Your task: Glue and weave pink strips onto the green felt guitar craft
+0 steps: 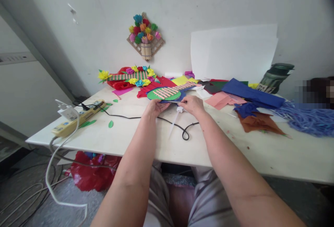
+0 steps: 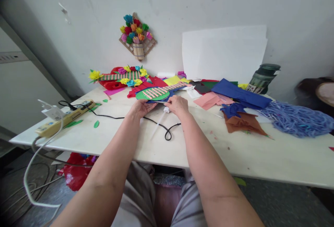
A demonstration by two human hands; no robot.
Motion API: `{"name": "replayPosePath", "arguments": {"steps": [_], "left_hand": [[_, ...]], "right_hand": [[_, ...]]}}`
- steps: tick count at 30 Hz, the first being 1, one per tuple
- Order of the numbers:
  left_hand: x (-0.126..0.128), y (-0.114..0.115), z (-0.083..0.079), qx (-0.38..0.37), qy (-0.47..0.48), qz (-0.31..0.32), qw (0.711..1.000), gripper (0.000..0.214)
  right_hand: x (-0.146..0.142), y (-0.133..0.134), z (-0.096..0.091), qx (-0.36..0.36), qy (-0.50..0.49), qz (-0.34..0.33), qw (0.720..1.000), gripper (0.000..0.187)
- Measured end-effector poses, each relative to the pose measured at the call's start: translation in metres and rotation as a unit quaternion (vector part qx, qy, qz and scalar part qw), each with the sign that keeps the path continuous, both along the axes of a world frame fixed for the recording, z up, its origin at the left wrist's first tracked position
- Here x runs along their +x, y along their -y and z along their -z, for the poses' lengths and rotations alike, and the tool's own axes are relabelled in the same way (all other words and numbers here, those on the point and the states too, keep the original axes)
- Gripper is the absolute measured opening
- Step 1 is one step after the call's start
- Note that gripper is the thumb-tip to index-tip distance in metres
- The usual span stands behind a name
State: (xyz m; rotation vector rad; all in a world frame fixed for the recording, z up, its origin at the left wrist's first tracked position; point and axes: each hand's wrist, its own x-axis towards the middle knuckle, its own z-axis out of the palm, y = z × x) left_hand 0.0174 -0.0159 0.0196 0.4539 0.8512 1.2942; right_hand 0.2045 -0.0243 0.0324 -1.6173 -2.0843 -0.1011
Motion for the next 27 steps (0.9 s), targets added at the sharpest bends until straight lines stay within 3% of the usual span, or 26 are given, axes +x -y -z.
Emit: {"name": "replayPosePath", "arguments": {"steps": [10,18,27], "left_hand": [[0.002,-0.001,0.001,-0.001,-0.023,-0.005,1.0,0.031],[0.002,-0.004,0.003,-0.004,-0.026,-0.005,1.0,0.034],[0.002,-0.005,0.003,-0.01,-0.021,-0.011,1.0,0.036]], "right_hand": [[-0.006,0.002,-0.004,-0.006,0.029,0.019,0.999,0.024],[-0.011,0.001,-0.007,-0.062,0.033,0.05,0.996,0.024],[0.001,0.003,-0.008,-0.032,0.043,0.041,0.998,0.025]]}}
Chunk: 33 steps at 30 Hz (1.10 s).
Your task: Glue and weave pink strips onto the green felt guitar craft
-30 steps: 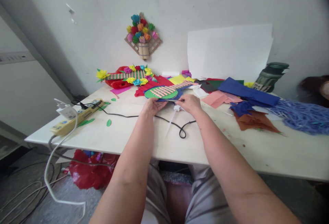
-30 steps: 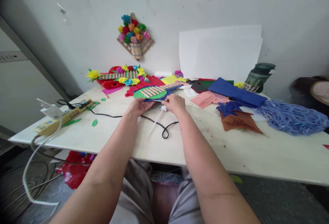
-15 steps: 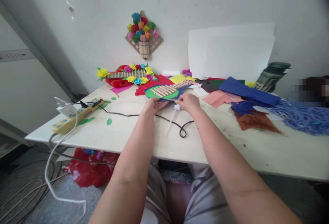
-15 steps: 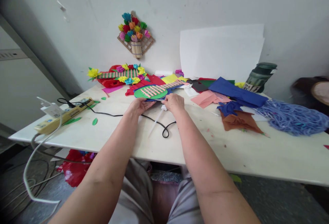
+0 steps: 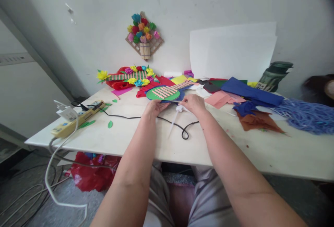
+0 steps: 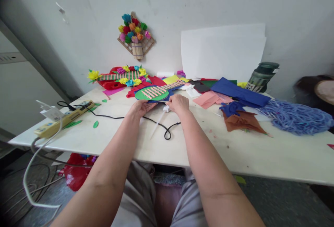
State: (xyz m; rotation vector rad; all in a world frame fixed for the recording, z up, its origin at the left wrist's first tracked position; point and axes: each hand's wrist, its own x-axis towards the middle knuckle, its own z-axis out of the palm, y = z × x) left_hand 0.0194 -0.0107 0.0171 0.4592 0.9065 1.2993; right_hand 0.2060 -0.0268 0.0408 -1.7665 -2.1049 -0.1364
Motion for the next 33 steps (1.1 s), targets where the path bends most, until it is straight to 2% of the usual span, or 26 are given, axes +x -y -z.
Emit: {"name": "replayPosePath", "arguments": {"steps": [8,24,33], "left_hand": [[0.0,0.003,-0.002,0.003,0.007,0.012,1.0,0.035],[0.003,0.011,-0.006,0.008,-0.006,0.02,1.0,0.035],[0.001,0.005,-0.002,0.014,0.008,0.026,1.0,0.035]], "right_hand": [[-0.003,0.004,0.0,-0.006,-0.021,-0.021,1.0,0.025],[-0.011,-0.001,0.004,-0.002,-0.026,-0.017,1.0,0.025],[-0.011,0.001,0.002,-0.008,-0.041,-0.025,0.999,0.029]]}}
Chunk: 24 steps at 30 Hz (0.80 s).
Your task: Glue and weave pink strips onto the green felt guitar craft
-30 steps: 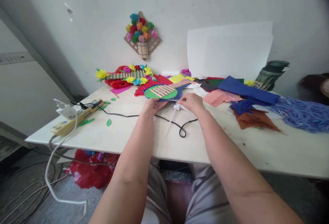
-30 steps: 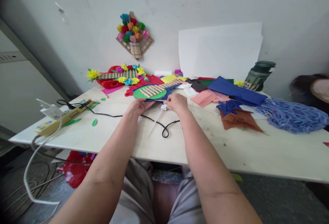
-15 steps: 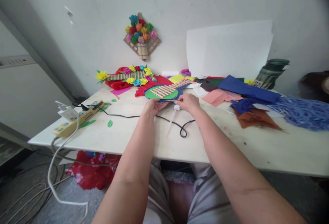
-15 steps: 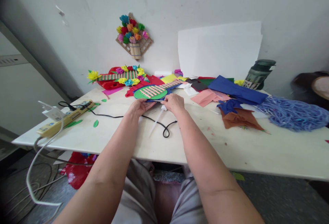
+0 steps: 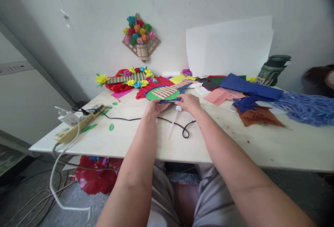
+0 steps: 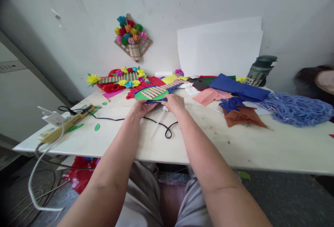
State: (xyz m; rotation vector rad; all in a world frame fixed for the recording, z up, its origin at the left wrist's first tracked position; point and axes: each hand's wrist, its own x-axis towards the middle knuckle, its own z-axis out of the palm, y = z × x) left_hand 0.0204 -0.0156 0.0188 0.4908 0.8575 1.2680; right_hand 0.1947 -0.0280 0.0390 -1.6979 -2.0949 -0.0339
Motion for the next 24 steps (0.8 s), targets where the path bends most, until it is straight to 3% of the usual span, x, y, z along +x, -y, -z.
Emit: {"name": "replayPosePath", "arguments": {"steps": [12,24], "left_hand": [[0.002,0.001,-0.002,0.004,-0.023,-0.022,0.999,0.036],[0.0,-0.003,0.002,0.0,-0.019,-0.02,1.0,0.037]], "right_hand": [[-0.003,-0.003,-0.002,-0.033,-0.007,0.046,0.998,0.027],[0.011,-0.006,0.001,-0.033,-0.036,0.042,0.998,0.023]]}}
